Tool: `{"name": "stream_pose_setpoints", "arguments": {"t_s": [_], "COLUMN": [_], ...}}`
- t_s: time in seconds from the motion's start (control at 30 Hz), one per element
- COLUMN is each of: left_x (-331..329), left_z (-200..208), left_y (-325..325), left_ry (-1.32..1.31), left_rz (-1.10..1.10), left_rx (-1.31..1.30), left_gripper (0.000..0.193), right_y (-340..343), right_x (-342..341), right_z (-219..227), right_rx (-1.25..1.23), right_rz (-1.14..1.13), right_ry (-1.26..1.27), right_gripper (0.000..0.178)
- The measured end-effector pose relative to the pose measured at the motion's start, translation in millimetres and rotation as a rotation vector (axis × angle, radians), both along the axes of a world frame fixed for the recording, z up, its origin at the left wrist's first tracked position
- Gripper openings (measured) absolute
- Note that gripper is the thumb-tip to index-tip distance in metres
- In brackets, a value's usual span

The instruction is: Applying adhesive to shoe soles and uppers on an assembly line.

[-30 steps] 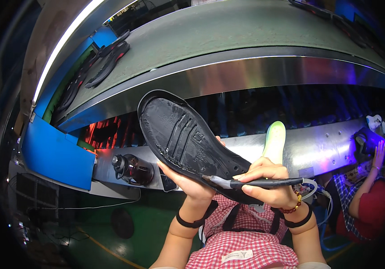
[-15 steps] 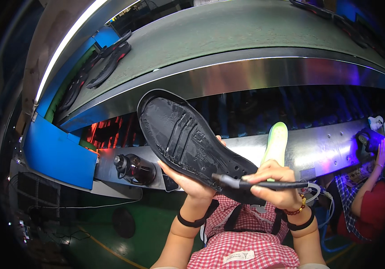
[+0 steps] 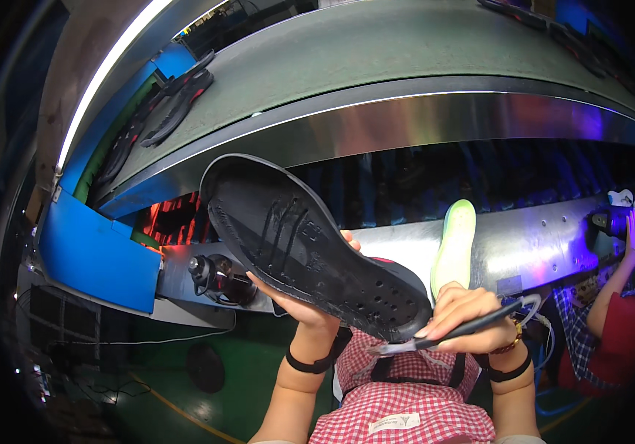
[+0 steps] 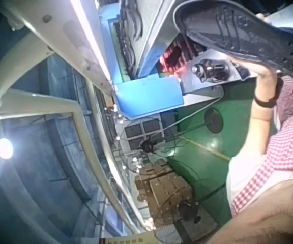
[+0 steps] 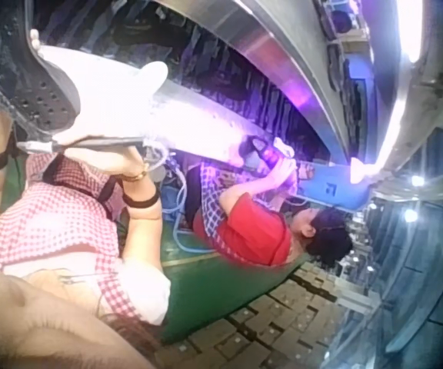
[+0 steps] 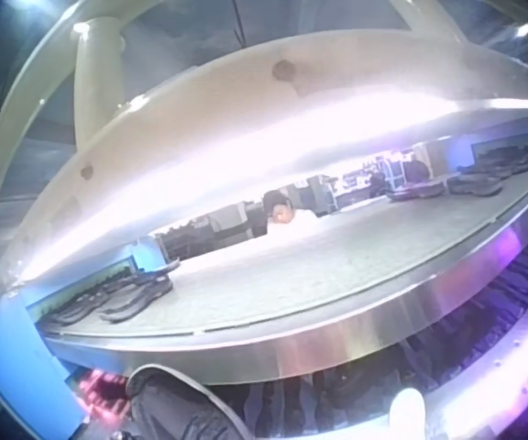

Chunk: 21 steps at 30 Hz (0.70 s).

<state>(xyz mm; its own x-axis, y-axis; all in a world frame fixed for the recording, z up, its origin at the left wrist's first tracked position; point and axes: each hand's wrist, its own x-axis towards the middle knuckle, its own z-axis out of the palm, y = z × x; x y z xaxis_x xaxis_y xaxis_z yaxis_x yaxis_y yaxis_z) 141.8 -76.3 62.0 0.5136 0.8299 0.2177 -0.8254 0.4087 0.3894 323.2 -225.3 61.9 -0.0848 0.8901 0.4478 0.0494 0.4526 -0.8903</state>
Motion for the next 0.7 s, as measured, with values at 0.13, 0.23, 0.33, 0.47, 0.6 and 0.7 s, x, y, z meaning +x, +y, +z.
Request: {"name": "stream_pose_setpoints", "arguments": {"t_s": [0.13, 0.23, 0.33, 0.47, 0.6, 0.7], "left_x": [3.6, -1.6, -12.1, 0.2, 7.4, 0.9], "left_z": [8.4, 9.4, 7.0, 19.3, 1.0, -19.5], "left_y": [-3.3, 0.5, 4.0, 1.7, -19.1, -28.5], "left_ry": [0.086, 0.071, 0.049, 0.067, 0.225, 0.347], "left_rz": [0.112, 0.077, -0.064, -0.035, 0.045, -0.184], "left_rx": [-0.062, 0.056, 0.043, 0.045, 0.423, 0.185], "left_gripper": [0.101, 0.102, 0.103, 0.102, 0.111, 0.109], "right_y": [4.0, -0.2, 0.4, -1.9, -1.3, -4.4], "right_x": [0.6, -4.3, 9.7, -2.5, -29.6, -36.9], "right_z": [-13.4, -8.6, -15.4, -21.8, -19.8, -16.4], "right_rx": [0.021, -0.012, -0.099, -0.171, -0.201, -0.236], "right_rz": [-0.208, -0.009, 0.1, -0.108, -0.084, -0.081], "right_ry": [-0.166, -0.101, 0.196, 0.219, 0.613, 0.573], "right_gripper": [0.023, 0.022, 0.024, 0.019, 0.018, 0.02]}}
